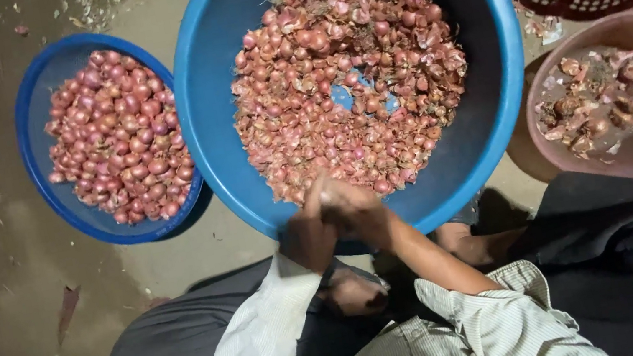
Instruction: The person sits on the floor and peels small red onions by hand, removing dry outer skins and roots. The peeled onions are placed into a blue basket to the left, while the discarded skins remain in the large central blue basin.
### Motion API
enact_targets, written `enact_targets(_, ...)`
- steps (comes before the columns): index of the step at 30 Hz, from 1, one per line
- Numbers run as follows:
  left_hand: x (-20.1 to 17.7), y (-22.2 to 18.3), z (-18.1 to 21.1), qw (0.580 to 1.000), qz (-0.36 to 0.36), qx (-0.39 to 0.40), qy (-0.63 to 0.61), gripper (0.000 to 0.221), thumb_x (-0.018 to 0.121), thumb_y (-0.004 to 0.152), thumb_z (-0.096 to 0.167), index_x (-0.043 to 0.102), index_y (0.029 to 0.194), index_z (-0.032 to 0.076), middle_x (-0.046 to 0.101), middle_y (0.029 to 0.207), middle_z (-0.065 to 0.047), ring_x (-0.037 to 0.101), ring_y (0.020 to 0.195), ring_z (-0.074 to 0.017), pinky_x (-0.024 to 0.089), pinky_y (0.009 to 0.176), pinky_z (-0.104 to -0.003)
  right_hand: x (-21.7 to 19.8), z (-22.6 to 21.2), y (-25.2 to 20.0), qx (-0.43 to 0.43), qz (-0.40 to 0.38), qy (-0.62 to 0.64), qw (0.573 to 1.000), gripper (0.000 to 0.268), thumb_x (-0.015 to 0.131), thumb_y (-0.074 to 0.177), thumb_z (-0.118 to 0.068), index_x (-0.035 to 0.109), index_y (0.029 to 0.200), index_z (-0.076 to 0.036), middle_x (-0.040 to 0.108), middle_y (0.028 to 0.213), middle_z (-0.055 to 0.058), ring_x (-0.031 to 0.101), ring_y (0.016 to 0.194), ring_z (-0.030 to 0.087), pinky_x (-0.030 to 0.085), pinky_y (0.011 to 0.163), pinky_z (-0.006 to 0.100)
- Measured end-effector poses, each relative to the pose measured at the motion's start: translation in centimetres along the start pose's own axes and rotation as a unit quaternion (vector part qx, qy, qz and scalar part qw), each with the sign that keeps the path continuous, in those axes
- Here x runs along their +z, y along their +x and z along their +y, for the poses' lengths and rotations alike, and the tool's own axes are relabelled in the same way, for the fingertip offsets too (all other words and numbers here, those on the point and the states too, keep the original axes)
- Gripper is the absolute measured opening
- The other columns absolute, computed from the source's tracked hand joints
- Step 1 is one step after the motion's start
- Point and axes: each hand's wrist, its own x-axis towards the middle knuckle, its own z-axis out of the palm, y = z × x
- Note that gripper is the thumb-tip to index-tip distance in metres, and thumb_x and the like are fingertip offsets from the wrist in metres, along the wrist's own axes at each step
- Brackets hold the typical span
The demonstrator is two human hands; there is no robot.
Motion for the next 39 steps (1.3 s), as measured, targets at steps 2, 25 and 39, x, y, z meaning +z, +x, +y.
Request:
enact_targets(2,-0.6,0.2,-0.6,0.971,-0.002,0.184,-0.150,0.062,0.054,0.096,0.021,0.043,0.156,0.031,0.076,0.080,-0.012,0.074,0.078,-0.0321,0.060,0.070,-0.050,1.4,-2.4,0.0,-0.053,0.121,0.091,0.987,0.023,0.053,0.106,-0.016,0.065,0.093,-0.001,0.057,0.078,0.006,0.053,0.079,0.014,0.050,0.089,0.028)
enact_targets(25,-5.1,1.1,3.0,0.804,-0.016,0.091,-0.587,0.019,0.056,0.103,0.012,0.073,0.101,0.004,0.060,0.048,-0.017,0.063,0.035,-0.0206,0.048,0.026,-0.023,0.7,-2.9,0.0,-0.074,0.058,0.180,0.979,0.025,0.043,0.110,-0.016,0.058,0.121,0.002,0.036,0.069,-0.001,0.039,0.055,0.007,0.044,0.051,0.021)
enact_targets(39,-2.9,0.5,2.8,0.879,-0.005,0.253,-0.404,0.045,0.071,0.095,0.031,0.062,0.139,0.022,0.065,0.123,-0.017,0.065,0.114,-0.0447,0.055,0.093,-0.055,-1.1,-0.2,0.1,-0.014,0.268,0.066,0.961,0.049,0.058,0.108,-0.029,0.059,0.066,-0.004,0.051,0.042,0.010,0.047,0.038,0.012,0.035,0.037,0.024)
